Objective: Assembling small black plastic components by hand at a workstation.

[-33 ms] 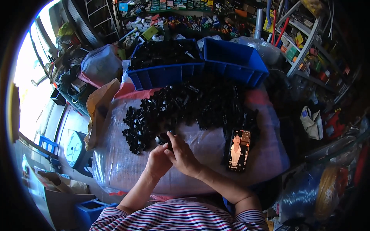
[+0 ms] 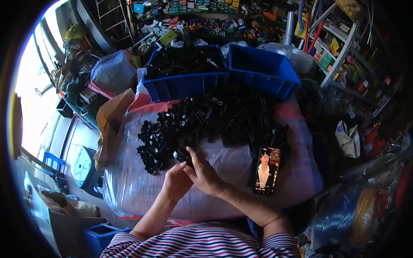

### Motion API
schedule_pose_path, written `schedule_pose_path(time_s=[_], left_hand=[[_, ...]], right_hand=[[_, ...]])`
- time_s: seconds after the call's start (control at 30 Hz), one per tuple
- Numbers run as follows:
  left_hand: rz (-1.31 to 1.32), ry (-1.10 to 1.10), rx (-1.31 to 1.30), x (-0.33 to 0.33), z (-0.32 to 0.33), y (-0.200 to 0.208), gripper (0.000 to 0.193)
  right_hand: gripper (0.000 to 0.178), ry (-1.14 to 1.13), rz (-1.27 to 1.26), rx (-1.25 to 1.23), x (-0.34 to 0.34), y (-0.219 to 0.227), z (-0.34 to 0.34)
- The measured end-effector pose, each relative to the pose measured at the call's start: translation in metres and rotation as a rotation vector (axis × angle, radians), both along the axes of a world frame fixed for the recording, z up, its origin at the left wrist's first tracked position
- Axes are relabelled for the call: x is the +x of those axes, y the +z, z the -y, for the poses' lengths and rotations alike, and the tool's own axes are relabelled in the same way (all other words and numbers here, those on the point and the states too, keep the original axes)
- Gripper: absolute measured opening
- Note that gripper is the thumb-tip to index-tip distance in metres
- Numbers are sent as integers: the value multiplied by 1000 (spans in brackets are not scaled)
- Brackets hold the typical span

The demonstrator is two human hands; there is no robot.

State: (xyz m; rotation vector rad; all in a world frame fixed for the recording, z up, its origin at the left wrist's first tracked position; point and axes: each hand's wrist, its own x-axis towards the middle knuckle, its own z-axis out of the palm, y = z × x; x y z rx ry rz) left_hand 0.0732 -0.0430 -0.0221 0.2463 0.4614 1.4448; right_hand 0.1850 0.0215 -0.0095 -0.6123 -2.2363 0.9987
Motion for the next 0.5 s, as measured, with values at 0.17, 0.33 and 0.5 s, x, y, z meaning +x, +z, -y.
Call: schedule_pose_path(time_s=[0.17, 0.33, 0.5], left_hand=[[-540, 236, -5, -13, 5, -3, 59], [-426, 99, -67, -14, 11, -9, 40], [-415, 138, -133, -21, 16, -10, 36]], right_hand=[[46, -147, -154, 114, -37, 50, -119], [48, -581, -20, 521, -73, 73, -316], [50, -766, 404, 347, -112, 77, -378]])
